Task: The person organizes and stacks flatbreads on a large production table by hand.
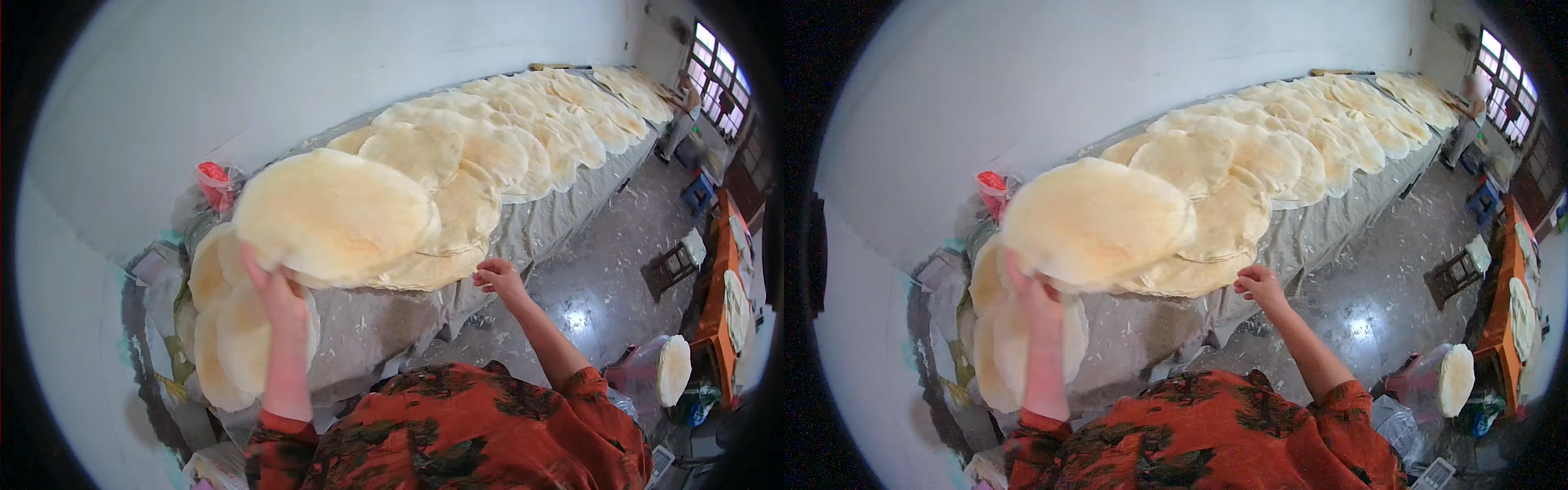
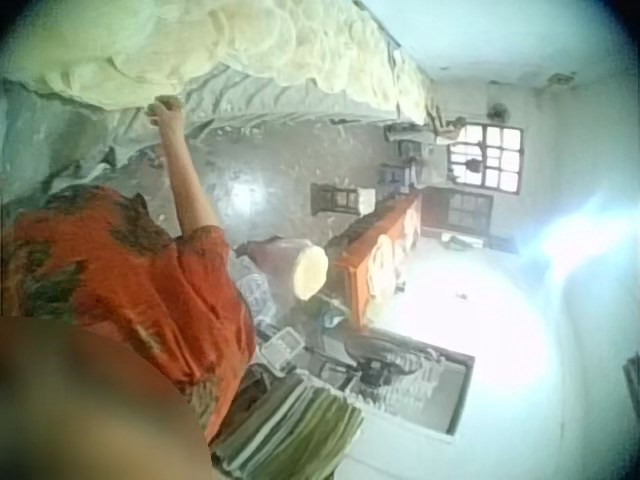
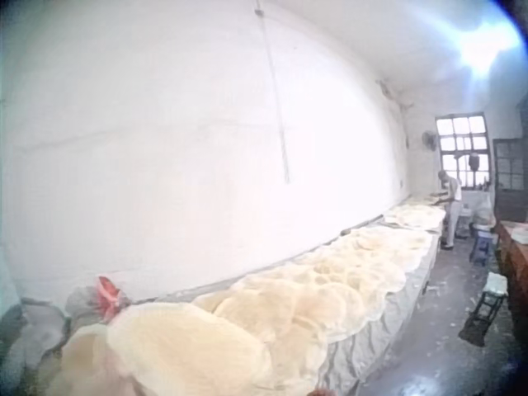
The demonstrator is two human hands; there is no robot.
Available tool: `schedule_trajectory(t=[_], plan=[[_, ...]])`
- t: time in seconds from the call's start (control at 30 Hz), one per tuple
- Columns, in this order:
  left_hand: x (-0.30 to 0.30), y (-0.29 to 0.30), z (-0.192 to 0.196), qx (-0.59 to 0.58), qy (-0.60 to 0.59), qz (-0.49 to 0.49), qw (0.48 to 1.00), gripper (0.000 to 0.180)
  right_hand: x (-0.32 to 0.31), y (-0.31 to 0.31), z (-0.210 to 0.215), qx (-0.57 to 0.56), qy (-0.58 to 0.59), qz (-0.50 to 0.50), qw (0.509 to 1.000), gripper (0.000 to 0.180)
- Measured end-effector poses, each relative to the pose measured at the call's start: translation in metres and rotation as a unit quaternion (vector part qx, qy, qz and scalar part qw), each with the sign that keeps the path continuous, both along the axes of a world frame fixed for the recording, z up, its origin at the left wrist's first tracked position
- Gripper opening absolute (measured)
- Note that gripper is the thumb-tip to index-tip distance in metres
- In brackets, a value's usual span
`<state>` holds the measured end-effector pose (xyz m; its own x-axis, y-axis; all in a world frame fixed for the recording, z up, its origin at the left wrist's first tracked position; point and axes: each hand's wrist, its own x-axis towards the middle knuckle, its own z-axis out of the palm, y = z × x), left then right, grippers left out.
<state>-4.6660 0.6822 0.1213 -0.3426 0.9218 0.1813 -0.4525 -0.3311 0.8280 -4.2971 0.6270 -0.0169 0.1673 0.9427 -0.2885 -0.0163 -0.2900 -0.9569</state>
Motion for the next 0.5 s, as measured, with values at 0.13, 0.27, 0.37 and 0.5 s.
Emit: schedule_trajectory(t=[0.13, 0.27, 0.37, 0.5], plan=[[0.019, -0.001, -0.141, -0.156, 0.029, -0.007, 0.987, 0.081, -0.010, 0.001, -0.026, 0.008, -0.086, 0.028, 0.996, 0.017], [0.024, 0.010, -0.209, -0.290, -0.053, 0.006, 0.955, 0.075, -0.054, 0.022, -0.040, 0.093, -0.255, 0.177, 0.946, 0.020], [0.029, 0.006, -0.199, -0.224, -0.238, -0.021, 0.945, 0.062, -0.096, 0.034, -0.015, 0.124, -0.269, 0.234, 0.926, 0.029], [0.026, -0.005, -0.219, -0.230, -0.294, -0.184, 0.909, 0.043, -0.145, 0.054, -0.011, 0.307, -0.420, 0.284, 0.806, 0.049]])
